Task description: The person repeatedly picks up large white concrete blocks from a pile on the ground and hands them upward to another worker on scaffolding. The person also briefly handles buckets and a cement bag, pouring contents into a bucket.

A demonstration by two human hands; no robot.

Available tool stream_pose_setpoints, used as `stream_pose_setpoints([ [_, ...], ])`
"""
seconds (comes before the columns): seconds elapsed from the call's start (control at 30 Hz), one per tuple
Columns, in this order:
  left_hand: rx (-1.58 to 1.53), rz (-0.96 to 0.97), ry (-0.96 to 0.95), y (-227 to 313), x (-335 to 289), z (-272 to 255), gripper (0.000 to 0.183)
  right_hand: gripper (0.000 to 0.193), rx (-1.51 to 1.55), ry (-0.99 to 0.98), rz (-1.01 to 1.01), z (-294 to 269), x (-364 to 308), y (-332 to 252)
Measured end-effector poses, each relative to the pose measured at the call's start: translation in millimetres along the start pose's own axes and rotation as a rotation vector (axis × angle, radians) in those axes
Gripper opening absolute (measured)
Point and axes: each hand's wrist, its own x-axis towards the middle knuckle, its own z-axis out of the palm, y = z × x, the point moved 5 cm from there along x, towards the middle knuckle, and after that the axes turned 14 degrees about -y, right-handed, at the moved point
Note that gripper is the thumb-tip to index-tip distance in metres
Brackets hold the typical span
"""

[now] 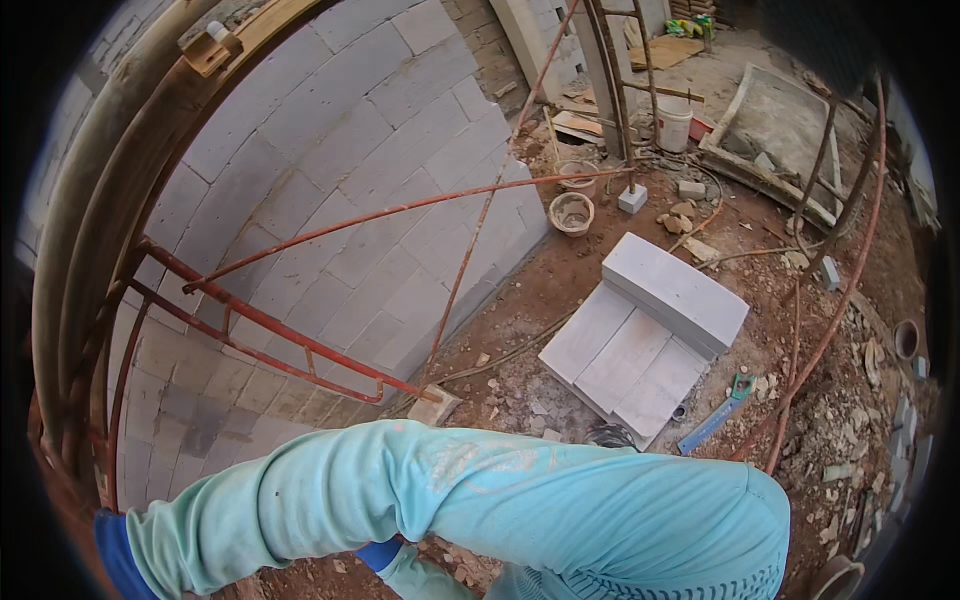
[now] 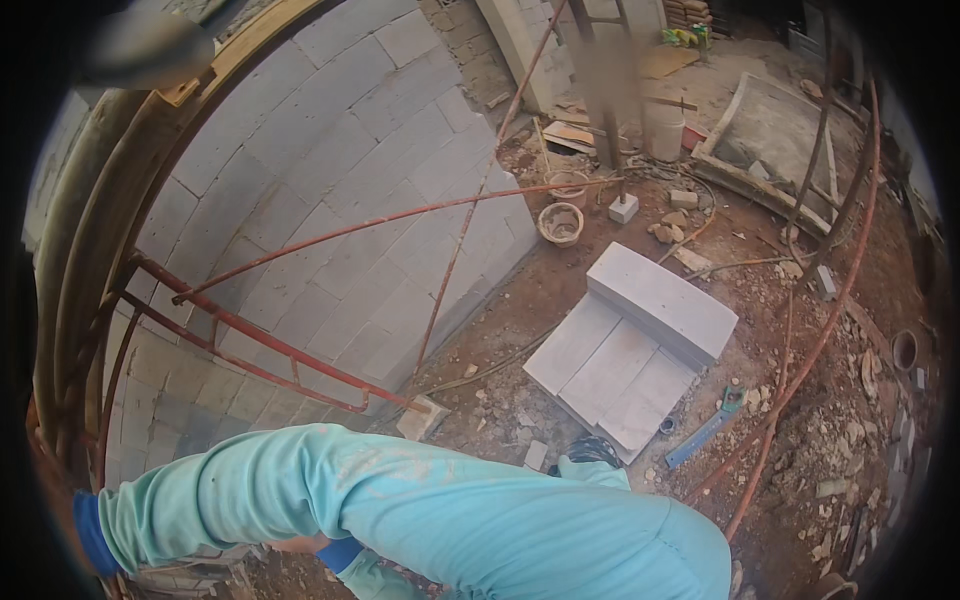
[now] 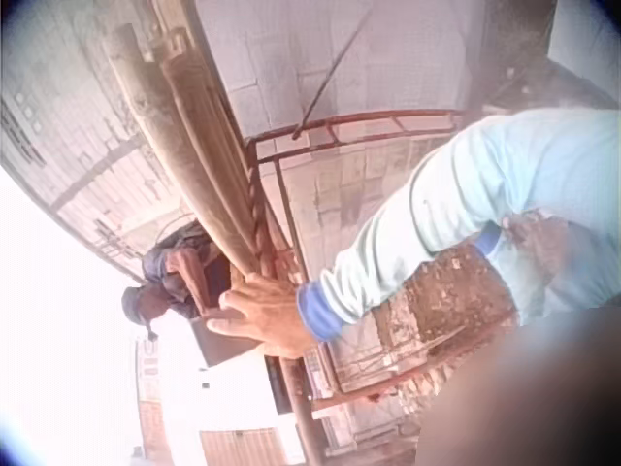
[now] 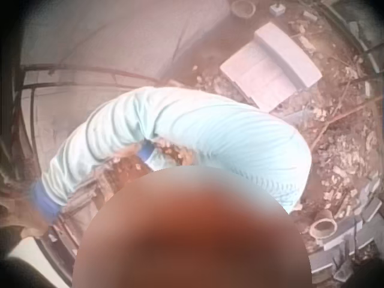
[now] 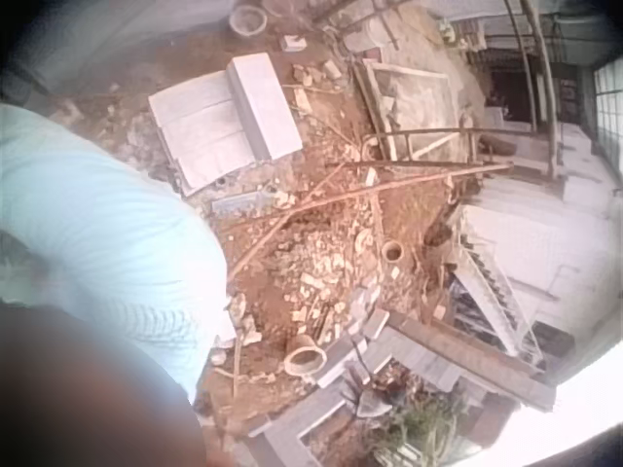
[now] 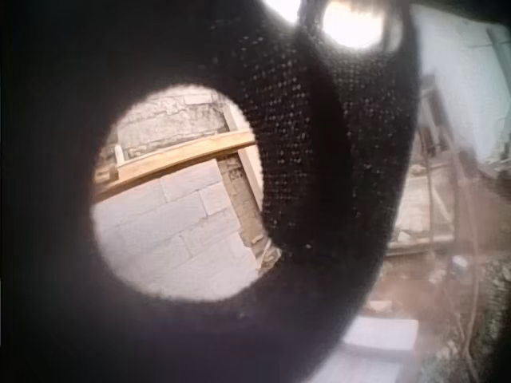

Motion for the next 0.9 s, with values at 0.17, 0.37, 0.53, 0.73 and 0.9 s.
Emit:
stream_pose_setpoints([
  [0.17, 0.044, -0.739, -0.513, -133, -148, 40, 0.043, 0.055, -0.211, -0.049, -0.047, -141, -212, 128],
  [0.37, -0.027, -1.464, -1.155, -267, -365, 64, 0.036, 0.049, -0.591, 0.115, 1.839, -391, -770, 251],
  [0.53, 0.074, -1.533, -1.627, -285, -499, 171, 0.042, 0.063, -0.833, 0.845, 2.282, -545, -1044, 75],
  [0.73, -0.029, -1.475, -1.689, -374, -654, 372, 0.062, 0.069, -0.358, 2.067, 1.688, -684, -1151, 14],
  [0.9, -0.112, -1.255, -1.72, -362, -759, 560, 0.076, 0.089, -0.484, 2.02, 1.546, -827, -1170, 29],
])
